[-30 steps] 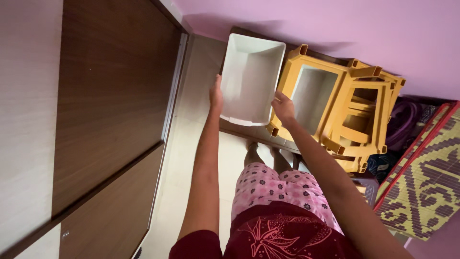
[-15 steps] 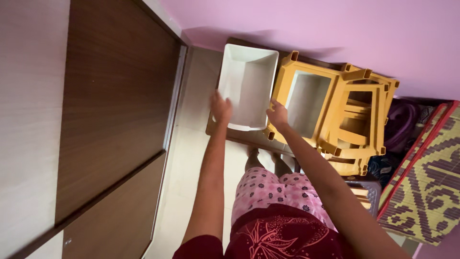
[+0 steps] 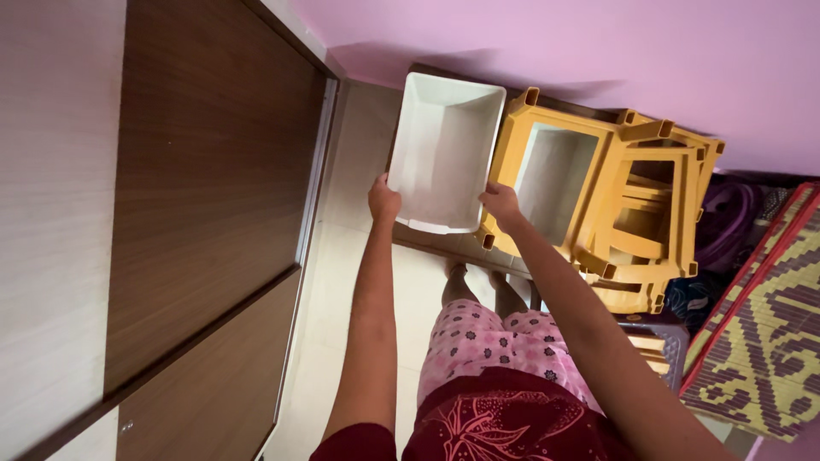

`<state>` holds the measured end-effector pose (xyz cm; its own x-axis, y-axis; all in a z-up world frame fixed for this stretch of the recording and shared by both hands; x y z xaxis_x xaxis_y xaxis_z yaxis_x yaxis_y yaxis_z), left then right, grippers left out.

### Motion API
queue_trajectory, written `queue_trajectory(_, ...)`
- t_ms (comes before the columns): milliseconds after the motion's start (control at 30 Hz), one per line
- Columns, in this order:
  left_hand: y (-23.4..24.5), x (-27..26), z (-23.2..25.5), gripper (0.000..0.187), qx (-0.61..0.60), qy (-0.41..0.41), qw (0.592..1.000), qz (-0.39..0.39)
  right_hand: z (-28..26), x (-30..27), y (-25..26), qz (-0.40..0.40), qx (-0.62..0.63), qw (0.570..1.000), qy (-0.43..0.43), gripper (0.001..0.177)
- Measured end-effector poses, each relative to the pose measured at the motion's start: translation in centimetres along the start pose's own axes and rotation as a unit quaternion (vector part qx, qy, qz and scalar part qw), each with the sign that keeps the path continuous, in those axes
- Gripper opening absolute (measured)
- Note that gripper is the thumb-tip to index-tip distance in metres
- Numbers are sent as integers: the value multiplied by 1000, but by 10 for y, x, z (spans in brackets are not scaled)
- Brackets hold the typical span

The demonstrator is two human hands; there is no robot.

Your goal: The person assembles a modular storage unit by inserting yellow plastic corner connectors into white rectangular bins and stacking them. They repeatedly pick up connectors, align them with the bin corners, and press them into place, then stack additional bins on top.

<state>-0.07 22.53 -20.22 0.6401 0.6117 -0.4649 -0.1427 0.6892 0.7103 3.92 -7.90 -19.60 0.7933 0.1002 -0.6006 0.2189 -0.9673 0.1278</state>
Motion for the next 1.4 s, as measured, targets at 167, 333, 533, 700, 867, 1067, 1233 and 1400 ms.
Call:
queue_trajectory(167,5,-3,0,47,-23,-21,999,5,-2,-1,-2,8,17,1000,-4,40)
queue_trajectory(333,0,-5,-1,43,-44,-23,999,11,3,-5,-5,13,-56,998,-18,31)
queue_trajectory(533,-14,-5,0,57,-16,14,1000,-15,7,-1,-9,7,4,1000,-21,26)
queue_trajectory(700,-24,-13,8,72,15,61,997,-52,2,0,-15,-4,-14,1000,-14,29)
queue_trajectory(867,-34,-36,12,94,97,62,993,2,-2,-6,-25,-48,-53,996,60,41)
queue_trajectory(1067,-38,-50,-7,118,106,31,993,-52,13,-4,-30,-65,-165,984,1,52)
queue_trajectory(1233,-31,-41,-24,118,50,35,990,-128,19,3,-29,-84,-176,981,3,52)
queue_trajectory(1400,-21,-40,-13,115,35,-1,992,-122,7,2,-28,-73,-192,978,21,45)
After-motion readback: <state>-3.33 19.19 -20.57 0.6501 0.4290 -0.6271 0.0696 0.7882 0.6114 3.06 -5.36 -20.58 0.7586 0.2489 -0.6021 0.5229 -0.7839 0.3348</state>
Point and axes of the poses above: each hand's wrist, its own x-axis towards the middle knuckle, its own y-axis out of the back of the hand, z = x × y, the point moved 2 cm from there along x, towards the middle knuckle, and after that the axes turned 8 degrees about y, right-handed, at the moved point
